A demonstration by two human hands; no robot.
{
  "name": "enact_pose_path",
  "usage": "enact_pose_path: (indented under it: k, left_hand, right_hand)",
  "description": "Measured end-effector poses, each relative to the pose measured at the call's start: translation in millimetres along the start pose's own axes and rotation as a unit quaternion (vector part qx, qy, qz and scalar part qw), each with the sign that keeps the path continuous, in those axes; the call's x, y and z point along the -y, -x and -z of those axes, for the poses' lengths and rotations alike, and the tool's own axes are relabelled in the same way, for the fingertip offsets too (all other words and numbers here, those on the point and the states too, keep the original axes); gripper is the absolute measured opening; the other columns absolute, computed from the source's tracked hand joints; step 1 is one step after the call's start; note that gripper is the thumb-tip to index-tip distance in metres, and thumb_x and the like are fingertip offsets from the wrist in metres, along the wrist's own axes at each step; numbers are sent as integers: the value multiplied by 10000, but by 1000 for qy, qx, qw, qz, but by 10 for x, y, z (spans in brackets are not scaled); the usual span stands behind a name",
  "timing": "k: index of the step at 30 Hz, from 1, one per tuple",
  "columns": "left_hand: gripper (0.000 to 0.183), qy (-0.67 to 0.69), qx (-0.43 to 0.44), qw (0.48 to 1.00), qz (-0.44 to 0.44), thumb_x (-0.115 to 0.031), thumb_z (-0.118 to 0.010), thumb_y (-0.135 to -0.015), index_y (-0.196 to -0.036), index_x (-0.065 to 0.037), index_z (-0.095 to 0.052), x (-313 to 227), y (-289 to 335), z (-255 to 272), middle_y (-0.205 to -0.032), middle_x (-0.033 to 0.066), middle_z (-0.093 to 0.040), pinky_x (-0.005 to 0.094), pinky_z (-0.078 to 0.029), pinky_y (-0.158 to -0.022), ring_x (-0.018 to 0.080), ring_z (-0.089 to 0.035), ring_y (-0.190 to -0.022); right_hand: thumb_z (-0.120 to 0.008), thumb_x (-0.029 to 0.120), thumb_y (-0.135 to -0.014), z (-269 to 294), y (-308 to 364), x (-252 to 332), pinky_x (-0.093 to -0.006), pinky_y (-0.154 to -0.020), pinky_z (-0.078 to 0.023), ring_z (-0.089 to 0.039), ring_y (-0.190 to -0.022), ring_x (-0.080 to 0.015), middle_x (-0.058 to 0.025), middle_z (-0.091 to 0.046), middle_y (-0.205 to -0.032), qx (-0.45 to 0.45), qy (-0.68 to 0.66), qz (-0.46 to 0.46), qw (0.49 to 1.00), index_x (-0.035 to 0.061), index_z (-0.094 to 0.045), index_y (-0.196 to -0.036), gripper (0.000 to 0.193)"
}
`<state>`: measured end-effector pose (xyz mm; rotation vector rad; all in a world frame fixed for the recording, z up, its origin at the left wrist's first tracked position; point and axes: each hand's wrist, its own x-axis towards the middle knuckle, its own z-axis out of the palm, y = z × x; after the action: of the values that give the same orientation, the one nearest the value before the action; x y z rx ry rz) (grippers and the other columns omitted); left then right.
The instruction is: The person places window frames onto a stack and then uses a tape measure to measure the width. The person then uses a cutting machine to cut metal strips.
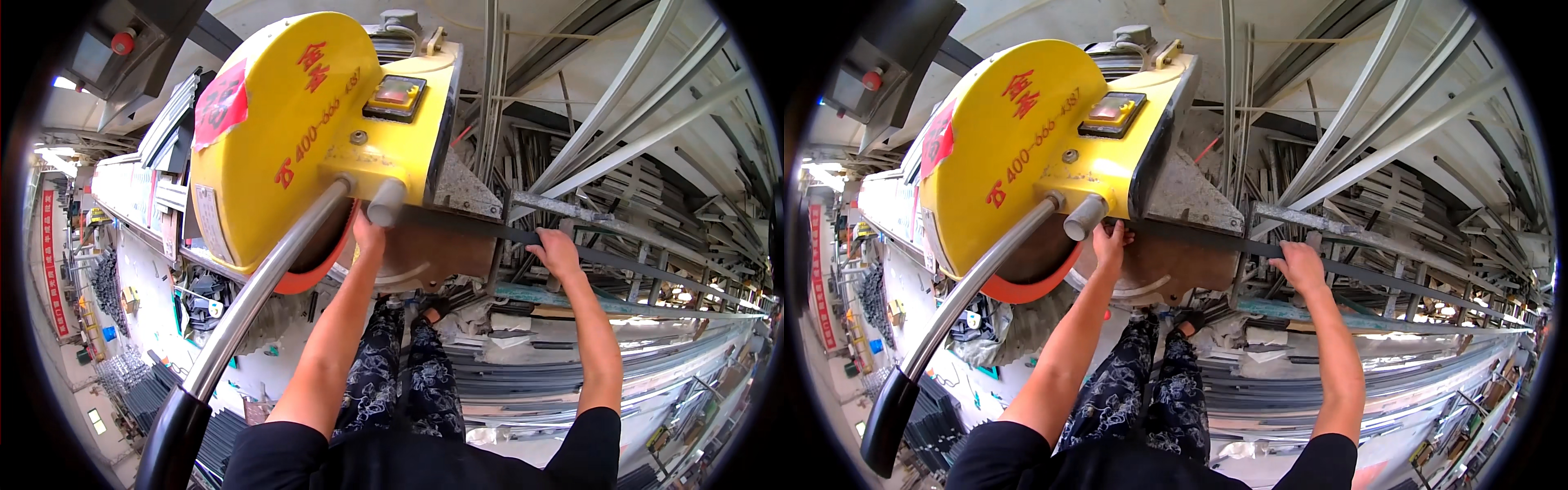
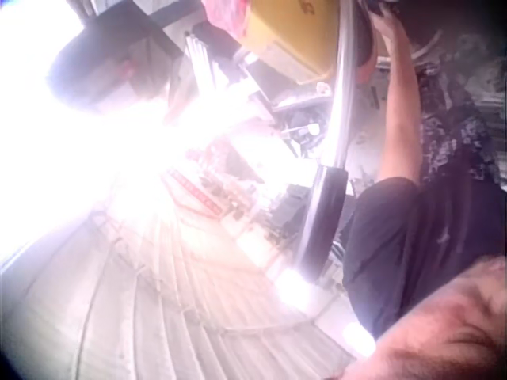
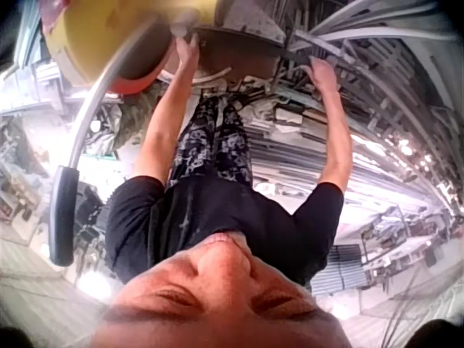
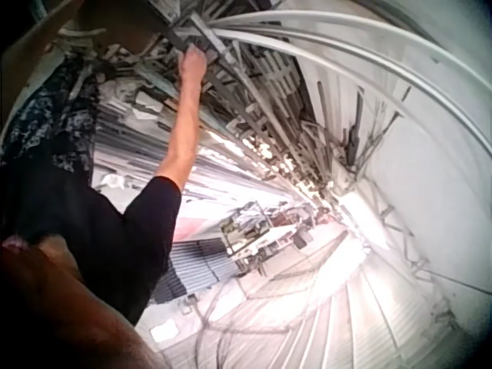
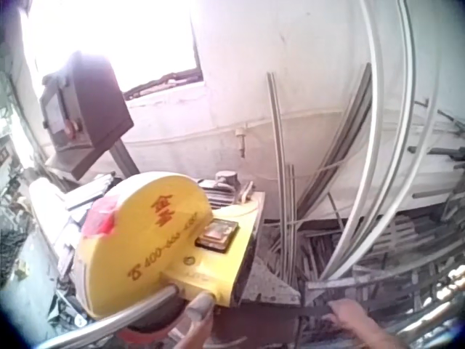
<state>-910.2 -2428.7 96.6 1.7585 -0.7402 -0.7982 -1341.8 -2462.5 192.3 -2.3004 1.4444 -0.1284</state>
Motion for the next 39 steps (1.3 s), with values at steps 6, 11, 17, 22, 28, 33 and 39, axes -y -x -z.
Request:
enact_pose_path:
  k: [6,11,17,22,28,33,39]
  left_hand:
    - [187,-64,-34,994,-76,-104,-589,-932,-1009,29,-483,405,-98,-23,-787,98,-601,270,-531,-552,166,-632,-639]
    - [197,-121,-38,985,-116,-125,-640,-905,-929,17,-505,281,72,-92,-740,67,-597,260,-504,-553,134,-606,-616]
    - [204,-145,-52,983,-104,-127,-657,-889,-881,9,-506,145,139,-157,-695,48,-578,256,-484,-552,117,-582,-591]
    - [195,-31,-87,995,-25,-134,-655,-885,-888,25,-543,139,70,-168,-727,65,-618,256,-483,-563,128,-602,-605]
    - [159,232,-56,952,190,-114,-610,-876,-923,36,-585,-227,30,13,-812,95,-655,266,-481,-605,143,-619,-649]
    - [353,302,-10,919,252,-216,-656,-817,-1051,42,-596,-638,197,51,-919,117,-642,331,-465,-700,209,-604,-808]
    - [461,200,-64,937,279,-302,-648,-795,-1080,59,-601,-412,148,36,-949,141,-635,390,-469,-731,259,-594,-861]
  right_hand:
    - [-693,349,-787,66,-55,37,-444,-835,-461,-570,-945,-355,-159,-625,-953,75,42,-24,996,8,-586,-1102,476]
    - [-752,300,-726,-11,-63,71,-438,-830,-462,-569,-942,-329,-123,-608,-920,-22,46,30,998,36,-595,-1085,473]
    - [-760,311,-712,-51,-66,9,-436,-799,-469,-575,-907,-336,-124,-602,-894,11,9,-5,1000,38,-597,-1026,447]
    - [-724,401,-747,-153,-167,101,-456,-727,-481,-599,-834,-343,-141,-606,-830,43,90,-10,995,28,-551,-856,425]
    - [-694,454,-766,-245,-311,121,-436,-689,-495,-615,-787,-333,-138,-609,-788,46,103,38,993,27,-545,-831,457]
    - [-666,509,-777,-191,-372,93,-419,-638,-506,-632,-734,-316,-136,-619,-749,42,89,68,993,42,-547,-814,483]
    - [-672,610,-722,-221,-451,239,-431,-586,-517,-638,-610,-326,-141,-627,-637,42,100,7,994,50,-559,-764,573]
